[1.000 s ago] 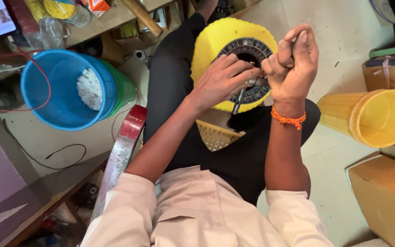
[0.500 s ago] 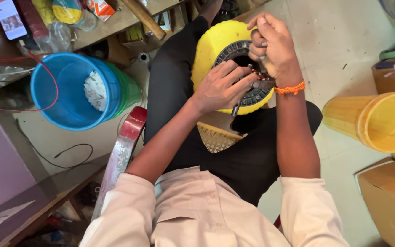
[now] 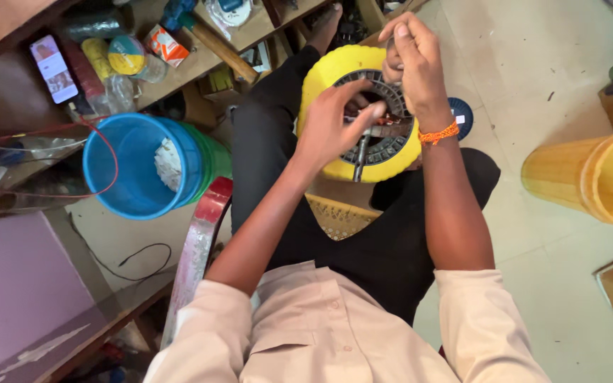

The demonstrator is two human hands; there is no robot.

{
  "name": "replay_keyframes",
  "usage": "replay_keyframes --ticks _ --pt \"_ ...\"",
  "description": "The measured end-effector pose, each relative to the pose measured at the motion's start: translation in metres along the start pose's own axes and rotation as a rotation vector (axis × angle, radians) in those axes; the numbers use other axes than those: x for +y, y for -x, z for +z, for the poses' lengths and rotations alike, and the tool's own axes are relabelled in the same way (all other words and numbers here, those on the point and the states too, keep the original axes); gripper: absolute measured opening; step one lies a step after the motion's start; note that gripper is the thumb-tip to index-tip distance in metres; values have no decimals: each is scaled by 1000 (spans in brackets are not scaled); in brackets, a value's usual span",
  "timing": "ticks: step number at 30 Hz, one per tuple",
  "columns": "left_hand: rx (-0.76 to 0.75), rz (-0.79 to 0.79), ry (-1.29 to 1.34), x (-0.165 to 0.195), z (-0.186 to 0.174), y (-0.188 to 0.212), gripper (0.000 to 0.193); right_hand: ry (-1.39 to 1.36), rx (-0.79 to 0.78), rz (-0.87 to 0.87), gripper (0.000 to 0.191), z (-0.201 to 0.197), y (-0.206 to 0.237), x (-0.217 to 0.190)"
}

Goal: The person winds copper wire around the slots of a motor stator core, using a small tool to guide and press the wire into place. The stator is held steady on a yellow support while the person repeatedly wraps and adjusts the wire.

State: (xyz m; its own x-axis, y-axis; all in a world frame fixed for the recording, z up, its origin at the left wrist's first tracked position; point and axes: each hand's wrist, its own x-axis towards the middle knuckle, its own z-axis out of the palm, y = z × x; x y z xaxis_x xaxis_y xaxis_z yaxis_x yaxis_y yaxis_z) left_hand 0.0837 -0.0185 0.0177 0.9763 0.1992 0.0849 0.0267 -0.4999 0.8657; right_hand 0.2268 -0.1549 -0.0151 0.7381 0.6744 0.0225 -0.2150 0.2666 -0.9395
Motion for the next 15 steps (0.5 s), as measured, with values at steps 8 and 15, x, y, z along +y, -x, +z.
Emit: replay_keyframes --ticks 8,15 --pt "-342 -79 369 -14 2 -46 15 -133 23 -129 23 5 1 -15" --pt "-506 -23 432 -29 -30 -41 14 -377 44 -1 23 23 23 -29"
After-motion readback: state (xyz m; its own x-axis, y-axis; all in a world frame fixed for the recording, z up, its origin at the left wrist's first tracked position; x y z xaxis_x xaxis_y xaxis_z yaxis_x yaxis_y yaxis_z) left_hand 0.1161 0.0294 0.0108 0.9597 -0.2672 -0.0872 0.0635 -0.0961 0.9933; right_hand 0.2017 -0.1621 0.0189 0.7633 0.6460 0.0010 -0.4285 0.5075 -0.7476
